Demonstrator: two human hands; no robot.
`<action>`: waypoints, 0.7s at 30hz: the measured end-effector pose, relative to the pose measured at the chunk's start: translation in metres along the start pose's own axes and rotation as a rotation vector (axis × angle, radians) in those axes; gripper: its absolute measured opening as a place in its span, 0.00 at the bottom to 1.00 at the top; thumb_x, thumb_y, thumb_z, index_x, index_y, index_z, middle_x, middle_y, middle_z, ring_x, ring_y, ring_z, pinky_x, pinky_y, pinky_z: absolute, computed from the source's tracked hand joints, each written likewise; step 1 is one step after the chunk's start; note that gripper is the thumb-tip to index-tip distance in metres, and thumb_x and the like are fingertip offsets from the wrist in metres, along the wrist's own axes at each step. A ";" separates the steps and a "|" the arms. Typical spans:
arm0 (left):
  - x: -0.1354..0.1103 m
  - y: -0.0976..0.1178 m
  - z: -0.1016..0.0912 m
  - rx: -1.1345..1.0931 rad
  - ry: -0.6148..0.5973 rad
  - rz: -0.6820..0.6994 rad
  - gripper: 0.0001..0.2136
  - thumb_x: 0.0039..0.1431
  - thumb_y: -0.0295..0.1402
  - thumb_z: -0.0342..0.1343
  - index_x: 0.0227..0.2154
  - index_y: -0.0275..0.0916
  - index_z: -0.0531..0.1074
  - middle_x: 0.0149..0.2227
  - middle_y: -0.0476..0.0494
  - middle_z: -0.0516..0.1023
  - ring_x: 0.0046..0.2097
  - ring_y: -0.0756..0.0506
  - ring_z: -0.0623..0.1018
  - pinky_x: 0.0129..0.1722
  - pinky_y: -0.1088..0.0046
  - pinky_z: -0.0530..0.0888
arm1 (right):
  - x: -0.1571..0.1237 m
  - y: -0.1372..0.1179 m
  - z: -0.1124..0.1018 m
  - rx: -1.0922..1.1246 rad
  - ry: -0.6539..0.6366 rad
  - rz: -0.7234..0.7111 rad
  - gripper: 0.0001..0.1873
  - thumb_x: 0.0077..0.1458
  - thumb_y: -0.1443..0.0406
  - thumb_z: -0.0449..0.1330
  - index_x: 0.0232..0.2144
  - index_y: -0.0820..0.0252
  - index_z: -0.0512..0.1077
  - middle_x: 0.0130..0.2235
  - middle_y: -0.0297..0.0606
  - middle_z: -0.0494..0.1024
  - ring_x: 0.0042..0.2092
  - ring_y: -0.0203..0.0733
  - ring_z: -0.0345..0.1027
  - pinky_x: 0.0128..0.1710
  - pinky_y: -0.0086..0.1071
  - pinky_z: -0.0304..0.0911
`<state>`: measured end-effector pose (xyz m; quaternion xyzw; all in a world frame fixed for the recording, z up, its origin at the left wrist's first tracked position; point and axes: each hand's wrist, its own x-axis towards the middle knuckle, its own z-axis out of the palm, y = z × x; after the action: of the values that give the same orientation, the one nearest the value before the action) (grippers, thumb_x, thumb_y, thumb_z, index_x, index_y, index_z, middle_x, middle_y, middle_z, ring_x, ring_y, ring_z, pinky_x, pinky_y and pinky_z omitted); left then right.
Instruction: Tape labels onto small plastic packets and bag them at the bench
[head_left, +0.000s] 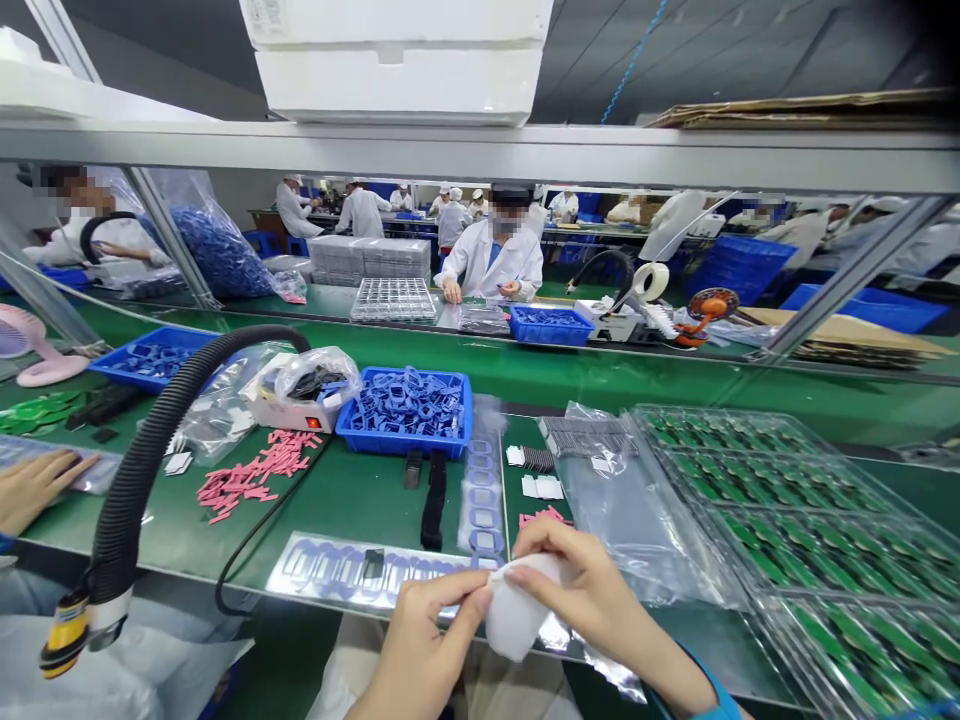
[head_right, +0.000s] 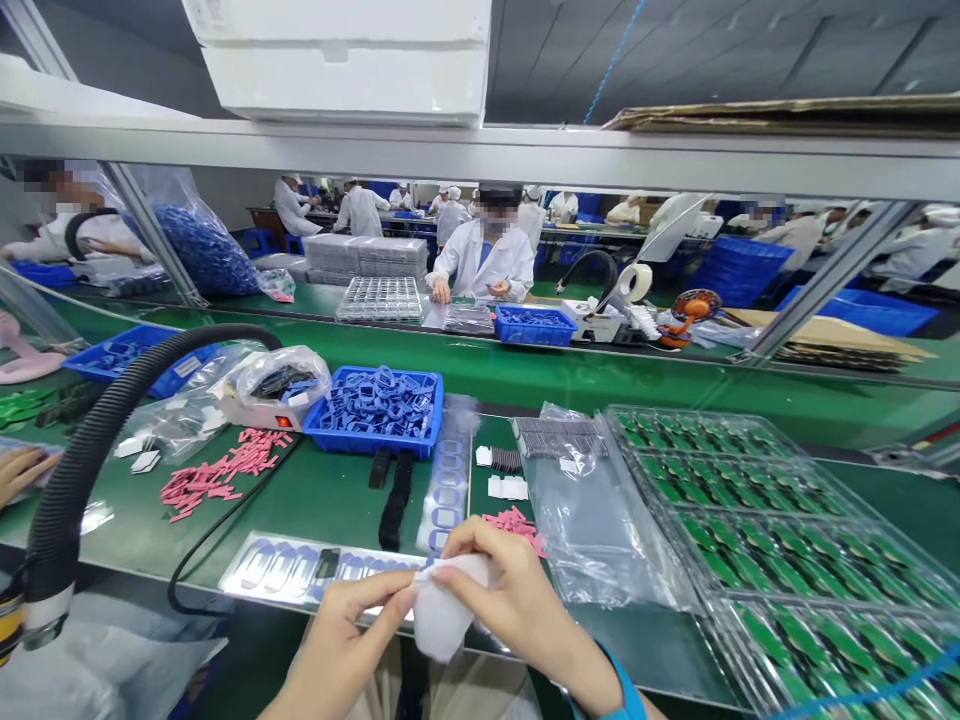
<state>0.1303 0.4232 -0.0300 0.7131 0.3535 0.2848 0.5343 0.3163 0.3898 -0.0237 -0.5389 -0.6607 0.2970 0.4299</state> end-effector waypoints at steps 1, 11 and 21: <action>0.000 -0.002 -0.001 -0.008 -0.008 -0.013 0.17 0.61 0.42 0.47 0.38 0.39 0.78 0.32 0.44 0.81 0.34 0.46 0.78 0.34 0.76 0.72 | 0.001 0.000 -0.001 0.000 0.015 0.022 0.10 0.54 0.59 0.59 0.29 0.60 0.70 0.29 0.35 0.74 0.31 0.35 0.66 0.31 0.26 0.62; -0.004 -0.006 0.003 -0.024 -0.002 -0.008 0.17 0.62 0.43 0.45 0.35 0.38 0.75 0.26 0.46 0.75 0.27 0.49 0.71 0.29 0.77 0.66 | 0.007 0.001 -0.004 0.173 -0.287 0.139 0.14 0.50 0.57 0.62 0.36 0.59 0.74 0.38 0.39 0.77 0.41 0.41 0.69 0.41 0.33 0.63; -0.017 -0.017 -0.006 -0.235 0.035 -0.136 0.16 0.61 0.44 0.47 0.37 0.36 0.72 0.27 0.45 0.76 0.30 0.49 0.74 0.32 0.76 0.69 | 0.015 0.006 0.000 0.189 -0.265 0.250 0.08 0.47 0.62 0.62 0.25 0.63 0.71 0.26 0.34 0.72 0.29 0.33 0.63 0.29 0.26 0.58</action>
<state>0.1122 0.4158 -0.0456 0.6149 0.3745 0.2998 0.6260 0.3186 0.4057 -0.0251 -0.5302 -0.6087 0.4768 0.3479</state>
